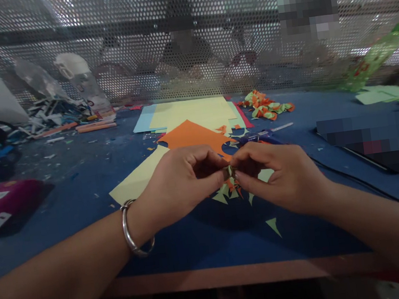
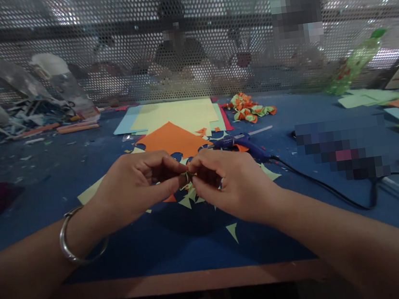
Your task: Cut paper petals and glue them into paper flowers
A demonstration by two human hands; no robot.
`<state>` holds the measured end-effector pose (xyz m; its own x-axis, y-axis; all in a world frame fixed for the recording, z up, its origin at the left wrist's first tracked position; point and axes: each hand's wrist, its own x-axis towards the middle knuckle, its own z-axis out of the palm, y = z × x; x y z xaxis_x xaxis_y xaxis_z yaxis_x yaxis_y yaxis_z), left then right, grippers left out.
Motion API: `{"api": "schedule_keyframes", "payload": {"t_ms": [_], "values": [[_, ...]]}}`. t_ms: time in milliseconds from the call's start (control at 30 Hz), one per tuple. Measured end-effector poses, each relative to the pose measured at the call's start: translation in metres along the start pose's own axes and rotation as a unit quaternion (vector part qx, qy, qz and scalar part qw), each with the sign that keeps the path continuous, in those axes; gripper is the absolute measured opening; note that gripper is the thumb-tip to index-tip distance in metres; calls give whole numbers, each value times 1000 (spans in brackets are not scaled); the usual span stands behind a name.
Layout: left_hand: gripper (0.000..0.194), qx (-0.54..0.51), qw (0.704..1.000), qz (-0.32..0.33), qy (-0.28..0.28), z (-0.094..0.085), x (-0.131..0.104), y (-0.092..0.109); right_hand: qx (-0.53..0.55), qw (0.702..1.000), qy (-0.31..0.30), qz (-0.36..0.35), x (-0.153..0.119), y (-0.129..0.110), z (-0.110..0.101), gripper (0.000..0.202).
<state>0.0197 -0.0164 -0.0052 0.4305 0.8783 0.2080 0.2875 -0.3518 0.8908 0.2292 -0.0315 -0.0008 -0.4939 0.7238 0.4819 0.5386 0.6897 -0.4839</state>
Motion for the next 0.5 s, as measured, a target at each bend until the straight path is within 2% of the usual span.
{"api": "schedule_keyframes", "payload": {"t_ms": [500], "values": [[10,-47,998,-31,-28,1,-2,6,-6,1000,-8,-3,-1,0,-1,11]]}}
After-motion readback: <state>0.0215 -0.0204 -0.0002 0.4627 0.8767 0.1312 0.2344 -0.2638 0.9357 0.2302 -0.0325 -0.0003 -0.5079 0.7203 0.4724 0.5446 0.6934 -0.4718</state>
